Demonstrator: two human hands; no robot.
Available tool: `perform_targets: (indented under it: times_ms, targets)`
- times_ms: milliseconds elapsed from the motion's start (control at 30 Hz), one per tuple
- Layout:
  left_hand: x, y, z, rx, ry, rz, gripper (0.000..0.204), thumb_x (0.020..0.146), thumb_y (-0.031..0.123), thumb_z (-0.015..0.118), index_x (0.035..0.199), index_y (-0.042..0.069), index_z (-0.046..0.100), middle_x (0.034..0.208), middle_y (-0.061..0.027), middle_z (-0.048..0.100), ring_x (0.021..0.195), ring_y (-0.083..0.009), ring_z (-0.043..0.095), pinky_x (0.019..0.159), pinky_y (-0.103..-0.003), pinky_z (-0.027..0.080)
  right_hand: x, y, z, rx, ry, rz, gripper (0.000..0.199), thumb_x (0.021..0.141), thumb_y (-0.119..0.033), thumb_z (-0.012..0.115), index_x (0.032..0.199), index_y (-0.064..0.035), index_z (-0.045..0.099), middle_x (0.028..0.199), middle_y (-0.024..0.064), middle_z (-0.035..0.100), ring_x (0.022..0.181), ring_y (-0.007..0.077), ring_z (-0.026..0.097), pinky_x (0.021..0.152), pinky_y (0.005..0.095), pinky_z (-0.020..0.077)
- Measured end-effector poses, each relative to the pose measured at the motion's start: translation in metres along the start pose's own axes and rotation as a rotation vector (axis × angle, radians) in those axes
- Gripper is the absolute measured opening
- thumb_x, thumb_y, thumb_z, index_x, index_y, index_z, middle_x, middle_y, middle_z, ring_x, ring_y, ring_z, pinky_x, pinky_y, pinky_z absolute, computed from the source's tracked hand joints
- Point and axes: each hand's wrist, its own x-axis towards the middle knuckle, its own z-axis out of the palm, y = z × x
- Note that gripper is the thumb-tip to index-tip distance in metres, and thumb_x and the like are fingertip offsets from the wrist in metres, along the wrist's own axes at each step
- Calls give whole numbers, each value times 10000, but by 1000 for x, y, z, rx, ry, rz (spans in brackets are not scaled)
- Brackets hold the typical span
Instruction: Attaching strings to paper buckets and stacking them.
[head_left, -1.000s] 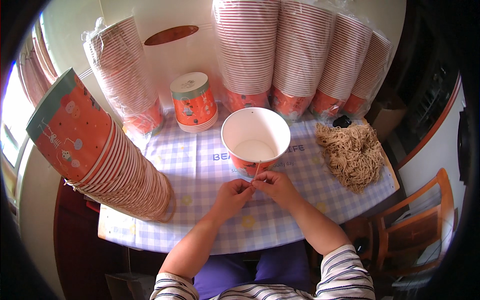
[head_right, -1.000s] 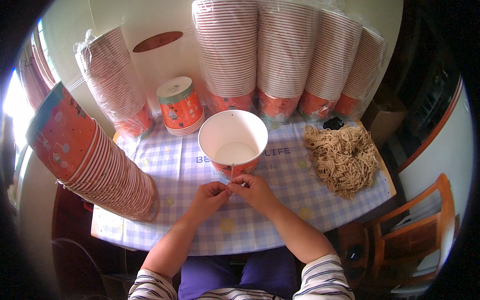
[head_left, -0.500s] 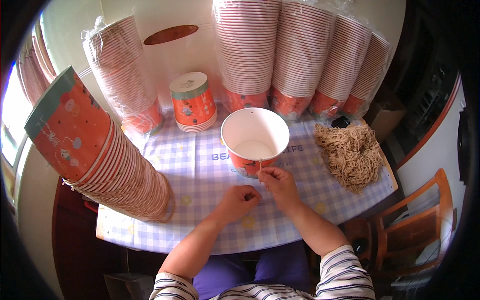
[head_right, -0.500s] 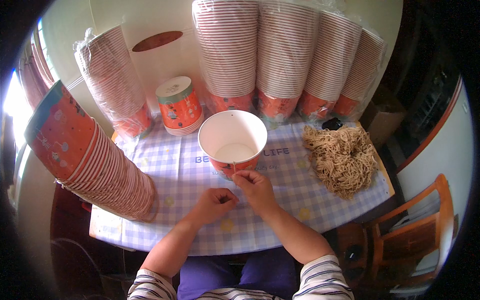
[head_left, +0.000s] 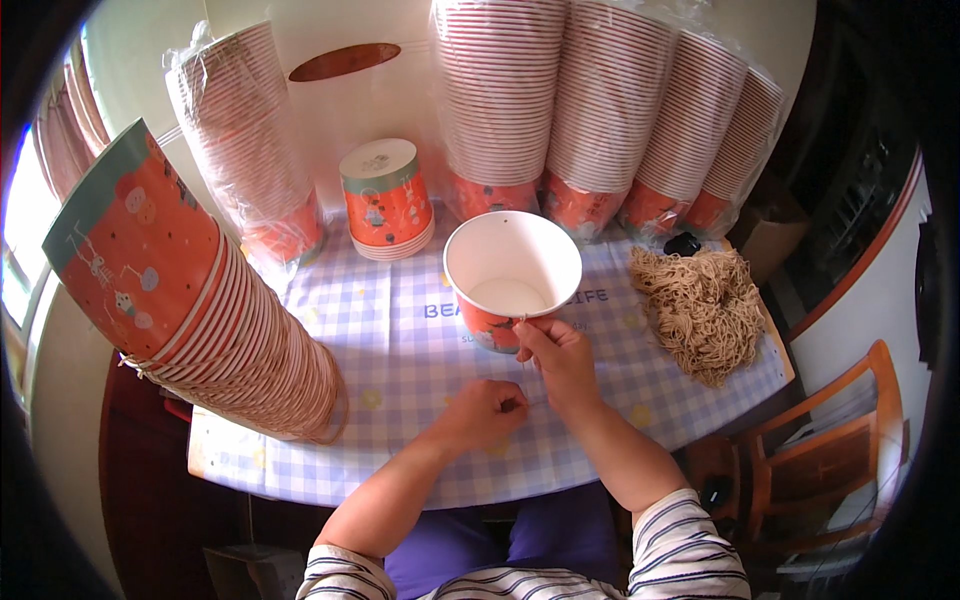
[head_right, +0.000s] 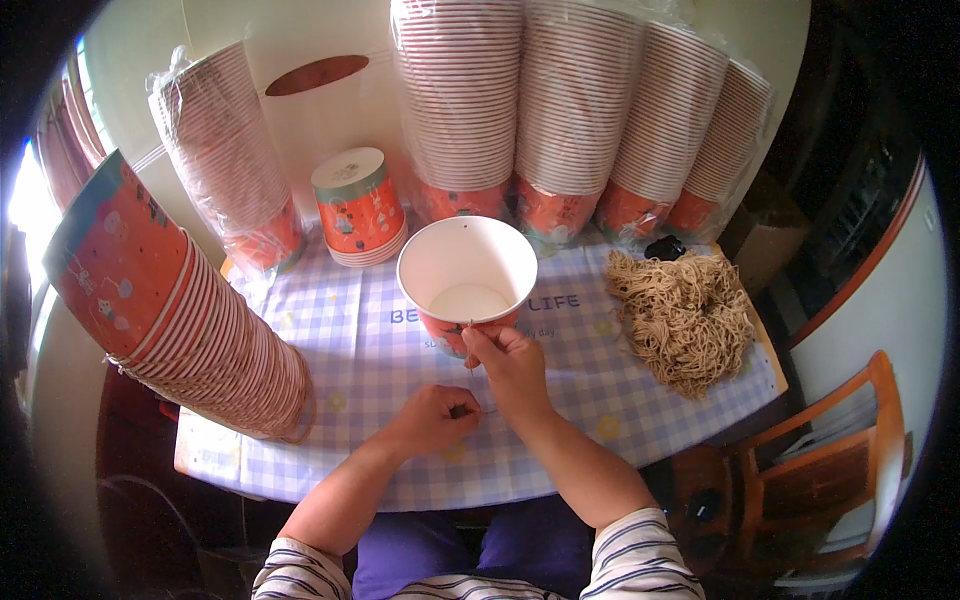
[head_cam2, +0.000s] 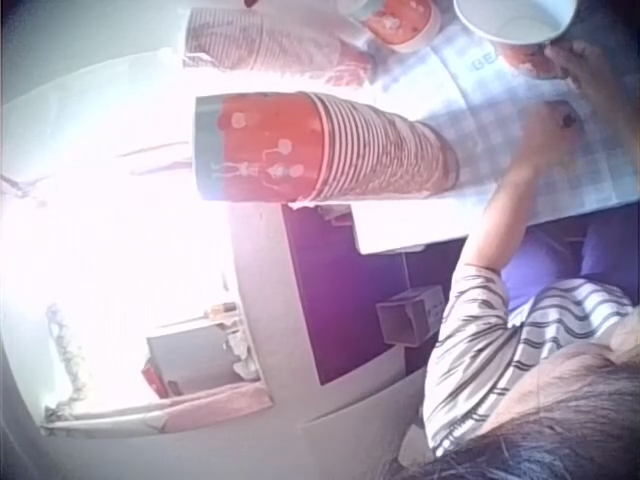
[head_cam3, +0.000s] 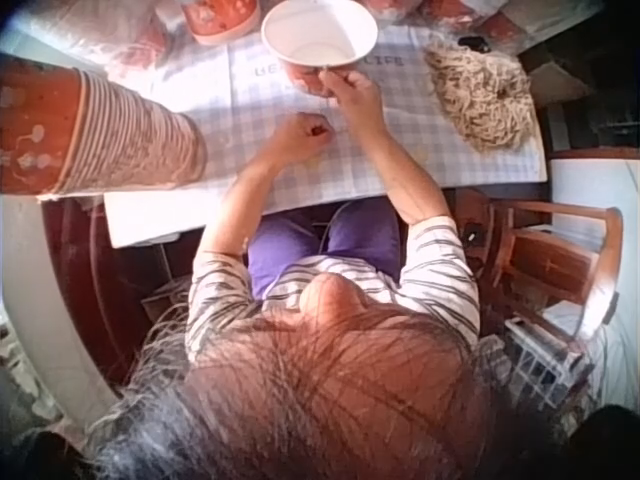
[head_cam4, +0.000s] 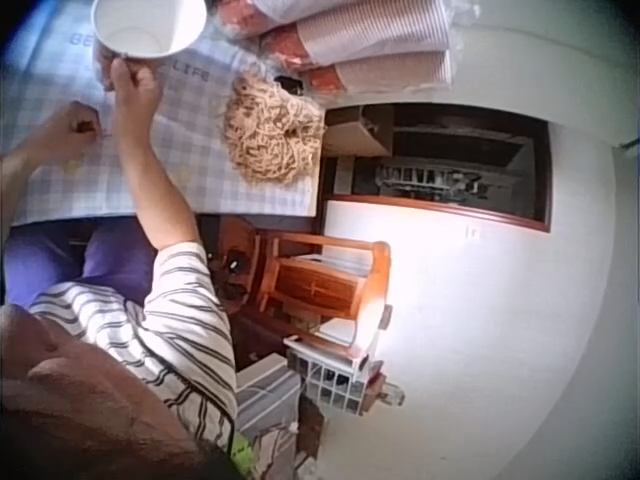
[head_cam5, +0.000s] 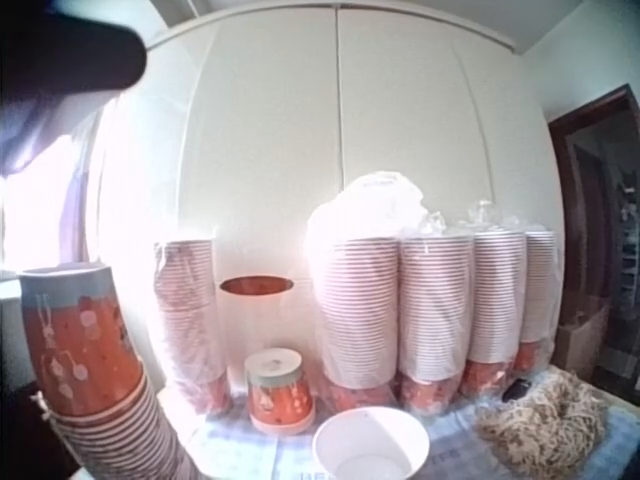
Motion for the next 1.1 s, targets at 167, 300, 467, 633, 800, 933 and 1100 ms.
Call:
perform_targets:
  times_ms: [167, 300, 467, 633, 800, 933, 1100]
  targets:
    - [-3, 9, -1, 0, -16, -4, 146, 766, 148, 598, 812, 18, 647, 707, -120, 637, 638, -223, 617, 619, -327, 483, 4, 7, 0, -10, 39, -67, 129, 832, -151, 644, 800, -25, 641, 623, -7, 570, 550, 47, 505, 499, 199, 339]
    - [-4, 10, 0, -2, -24, -4, 154, 771, 155, 594, 807, 14, 645, 705, -124, 637, 636, -232, 617, 613, -333, 479, 5, 9, 1, -4, 68, -76, 131, 834, -148, 641, 793, -23, 644, 625, -2, 572, 546, 56, 501, 507, 199, 351]
    - [-3, 10, 1, 1, -24, -19, 163, 776, 160, 593, 805, 8, 644, 707, -130, 638, 639, -234, 618, 620, -336, 480, 4, 5, -4, -23, 35, -48, 161, 842, -175, 634, 803, -20, 655, 648, 12, 584, 572, 61, 506, 542, 209, 394]
    - [-3, 7, 2, 11, 8, -4, 165, 773, 161, 592, 812, 10, 646, 748, -132, 644, 679, -252, 628, 632, -343, 489, 5, 18, -13, 53, -213, 24, 208, 888, -218, 584, 888, -17, 641, 731, 36, 608, 628, 60, 512, 570, 213, 402]
    - [-3, 5, -18, 343, 583, 373, 141, 682, 122, 664, 803, 50, 654, 825, -86, 639, 801, -258, 602, 777, -374, 434, 6, 12, -22, 370, -245, 276, 180, 898, -201, 564, 951, -37, 619, 731, 25, 592, 551, 69, 465, 566, 238, 407]
    - [0, 39, -43, 534, 904, 572, 217, 624, 105, 699, 834, 108, 643, 808, -36, 598, 828, -232, 564, 799, -362, 369, 11, 17, -29, 508, -288, 374, 146, 892, -201, 568, 913, -62, 606, 688, 8, 564, 512, 69, 436, 539, 242, 397]
    - [30, 68, -48, 668, 636, 553, 273, 641, 139, 682, 907, 109, 628, 957, -42, 591, 1080, -291, 503, 1020, -466, 284, 12, 22, -27, 487, -161, 353, 105, 885, -181, 572, 873, -79, 593, 672, -5, 552, 509, 66, 428, 524, 236, 381]
